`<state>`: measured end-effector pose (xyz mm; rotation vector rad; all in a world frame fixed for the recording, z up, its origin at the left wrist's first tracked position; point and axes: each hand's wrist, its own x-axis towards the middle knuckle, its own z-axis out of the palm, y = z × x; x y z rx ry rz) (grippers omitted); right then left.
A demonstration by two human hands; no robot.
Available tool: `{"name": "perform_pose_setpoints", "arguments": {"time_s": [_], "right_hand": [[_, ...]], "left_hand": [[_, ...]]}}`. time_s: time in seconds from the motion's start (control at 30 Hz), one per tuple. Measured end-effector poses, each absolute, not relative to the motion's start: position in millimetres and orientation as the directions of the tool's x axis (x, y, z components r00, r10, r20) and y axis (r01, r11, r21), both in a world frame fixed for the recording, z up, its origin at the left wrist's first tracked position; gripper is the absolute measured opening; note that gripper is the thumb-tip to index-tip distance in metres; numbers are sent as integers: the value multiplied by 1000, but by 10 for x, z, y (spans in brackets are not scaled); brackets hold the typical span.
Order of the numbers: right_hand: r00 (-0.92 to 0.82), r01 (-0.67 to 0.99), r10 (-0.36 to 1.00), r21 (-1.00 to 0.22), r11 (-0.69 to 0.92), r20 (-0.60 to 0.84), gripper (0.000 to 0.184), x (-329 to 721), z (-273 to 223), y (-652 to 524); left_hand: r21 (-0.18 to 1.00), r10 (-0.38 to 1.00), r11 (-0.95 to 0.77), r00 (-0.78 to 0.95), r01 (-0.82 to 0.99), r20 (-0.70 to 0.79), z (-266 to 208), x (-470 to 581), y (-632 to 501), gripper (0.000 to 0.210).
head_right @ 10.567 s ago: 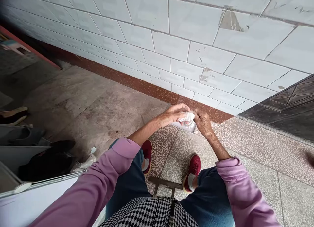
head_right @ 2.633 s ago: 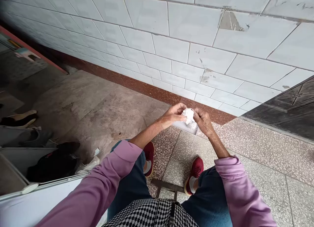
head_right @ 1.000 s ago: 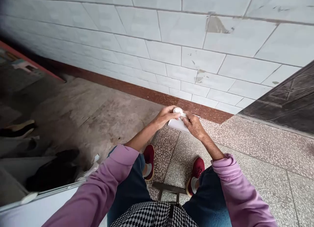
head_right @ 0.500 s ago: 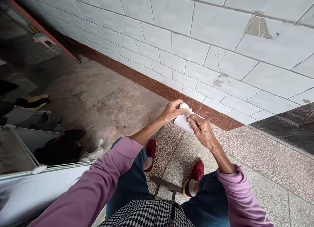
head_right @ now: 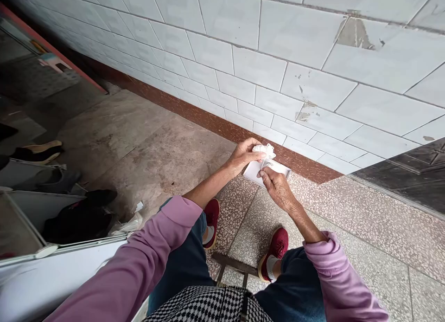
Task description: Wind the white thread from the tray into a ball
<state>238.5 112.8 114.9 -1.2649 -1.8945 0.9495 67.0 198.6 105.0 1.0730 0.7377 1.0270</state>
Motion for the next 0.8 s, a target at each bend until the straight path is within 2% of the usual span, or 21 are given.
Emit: {"name": "perform_pose_setpoints", "arguments": {"time_s": [0.07, 0.13, 0.23, 0.33, 0.47, 0.53, 0.63, 0.7, 0.8], "right_hand": [[-337, 449, 931, -845, 291, 142, 59, 2413, 1308, 1062], [-290, 421, 941, -859, 292, 177, 57, 2514, 1473, 1072], [-105, 377, 972, -896, 235, 211, 52, 2735, 1587, 1207], [-9, 355, 983, -918, 176, 185, 57, 2851, 1455, 1377], [-160, 425, 975, -881, 209, 154, 63, 2654, 1182, 1391], [-292, 458, 950, -856, 241, 111, 60, 2490, 1165, 1281], [-427, 448, 902, -851, 273, 64, 53, 2348, 1299, 1109], [-402, 417, 911, -866, 277, 97, 52, 2373, 1411, 1077], [-207, 370, 959, -892, 258, 192, 53, 2546, 1473, 1181]], "left_hand": [[976, 942, 27, 332, -215, 48, 1031, 700, 1981, 39], [991, 933, -55, 346, -123, 95, 1027, 712, 1941, 34], [997, 850, -3, 525, -77, 43, 1055, 700, 1853, 34], [974, 734, 156, 679, -167, -1, 1097, 685, 1801, 42], [915, 800, 224, 599, -334, 23, 1099, 681, 1860, 47], [931, 864, 157, 503, -330, 33, 1079, 664, 1921, 43], [985, 920, -64, 372, -161, 120, 1055, 615, 1976, 33], [984, 914, -177, 367, -22, 172, 1054, 585, 1959, 29], [982, 867, -173, 484, 73, 117, 1074, 568, 1877, 24]]}}
